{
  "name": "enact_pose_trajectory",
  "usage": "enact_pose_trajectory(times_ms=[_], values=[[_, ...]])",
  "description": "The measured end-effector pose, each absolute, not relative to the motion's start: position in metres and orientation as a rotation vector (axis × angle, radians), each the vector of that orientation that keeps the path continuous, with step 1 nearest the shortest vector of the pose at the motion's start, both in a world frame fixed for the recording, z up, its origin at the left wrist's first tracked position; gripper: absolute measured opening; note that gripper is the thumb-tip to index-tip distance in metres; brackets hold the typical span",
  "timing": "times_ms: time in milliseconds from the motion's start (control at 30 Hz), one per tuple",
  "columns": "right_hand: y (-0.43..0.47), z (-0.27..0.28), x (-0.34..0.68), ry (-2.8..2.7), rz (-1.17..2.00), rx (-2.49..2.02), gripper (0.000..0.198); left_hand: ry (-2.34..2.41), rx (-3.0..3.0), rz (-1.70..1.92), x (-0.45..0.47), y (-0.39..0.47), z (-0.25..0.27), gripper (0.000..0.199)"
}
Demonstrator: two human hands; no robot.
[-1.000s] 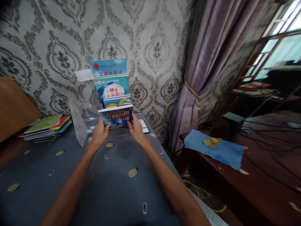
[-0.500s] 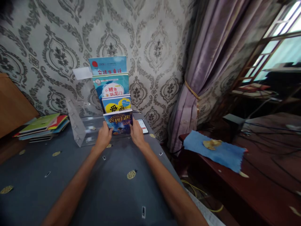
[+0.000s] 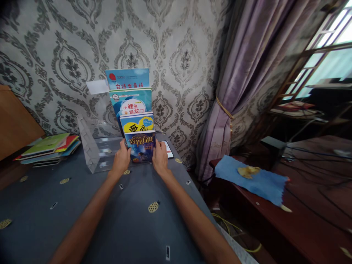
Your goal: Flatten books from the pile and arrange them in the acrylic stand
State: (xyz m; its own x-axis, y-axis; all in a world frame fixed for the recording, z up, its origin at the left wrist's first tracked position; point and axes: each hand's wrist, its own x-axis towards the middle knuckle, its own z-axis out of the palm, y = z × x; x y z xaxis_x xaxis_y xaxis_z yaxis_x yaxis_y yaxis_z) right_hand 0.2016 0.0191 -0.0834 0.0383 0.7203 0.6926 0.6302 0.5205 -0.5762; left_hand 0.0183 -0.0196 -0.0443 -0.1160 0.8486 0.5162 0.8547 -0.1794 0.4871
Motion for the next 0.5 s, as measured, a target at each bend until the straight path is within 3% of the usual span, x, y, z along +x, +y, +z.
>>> enact_pose_trajectory(times_ms=[500], values=[[0.034, -0.098, 0.191, -1.581, -0.049, -1.258, 0.049, -2.057, -2.064, -1.099, 0.018, -0.012, -0.052, 0.057]])
